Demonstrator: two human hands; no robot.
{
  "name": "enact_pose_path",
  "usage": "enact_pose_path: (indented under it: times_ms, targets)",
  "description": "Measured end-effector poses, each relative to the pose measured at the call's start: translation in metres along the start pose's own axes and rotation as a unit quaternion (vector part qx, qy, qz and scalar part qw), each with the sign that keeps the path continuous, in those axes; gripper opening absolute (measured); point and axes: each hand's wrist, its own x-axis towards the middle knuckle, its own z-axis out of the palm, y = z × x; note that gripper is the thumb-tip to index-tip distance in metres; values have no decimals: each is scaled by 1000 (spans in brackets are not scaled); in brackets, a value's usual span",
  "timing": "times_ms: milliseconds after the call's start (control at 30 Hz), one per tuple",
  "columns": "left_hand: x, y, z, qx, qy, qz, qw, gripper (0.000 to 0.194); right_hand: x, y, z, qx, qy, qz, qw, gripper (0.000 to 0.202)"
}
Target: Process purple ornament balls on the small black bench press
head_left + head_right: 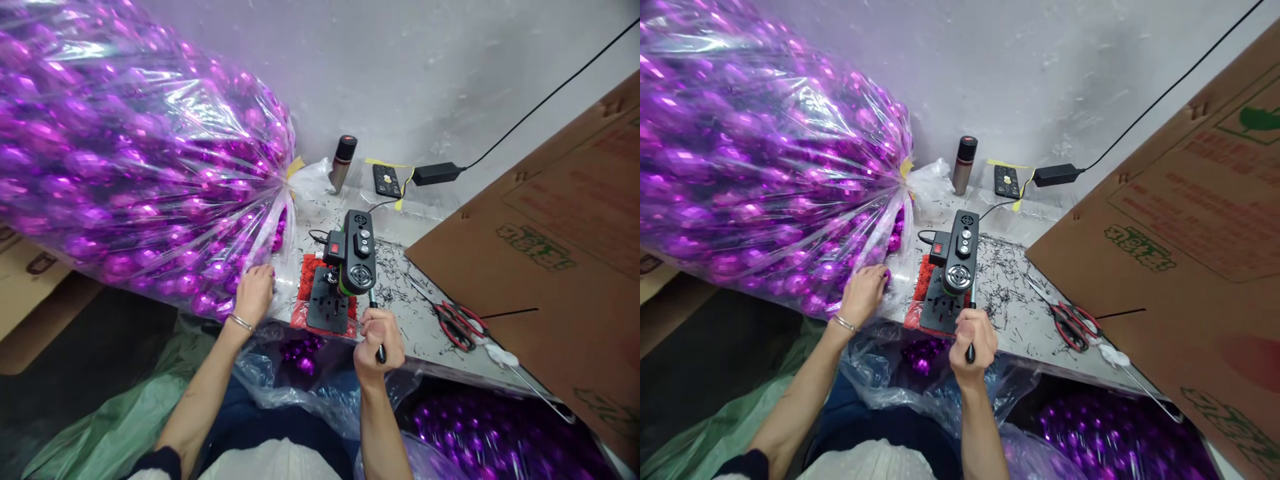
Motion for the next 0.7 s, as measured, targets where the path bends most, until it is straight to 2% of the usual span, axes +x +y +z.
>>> enact_pose_path:
  times_ms: [67,133,267,400,500,533,567,633,700]
  targets:
    - [16,-15,-5,79,-43,-6,996,26,0,1,-1,-1,-7,-8,1000,32]
    - [24,-24,-6,131,-72,-5,989,38,-1,2,-2,0,-13,-15,1000,31]
    - [26,-26,-6,144,-97,-33,984,48,-4,5,-1,-2,-11,-16,1000,30]
    - [28,-22,-10,65,-88,-50,993,46,-6,7,0,1,-10,-12,1000,30]
    - [24,-11,-18,-114,-28,-76,990,55,-6,7,0,-3,-9,-15,1000,30]
    - [20,-4,-21,-200,-14,-103,974,58,-6,7,0,-5,-9,-17,1000,30]
    - [16,3,-23,-293,-11,-138,946,62,-6,7,0,-8,-8,-19,1000,31]
    - [5,20,-25,-469,-31,-210,857,66,-5,6,1,-10,-3,-22,1000,31]
    - [-6,37,-22,-591,-69,-258,761,65,-4,6,2,-6,6,-25,1000,31]
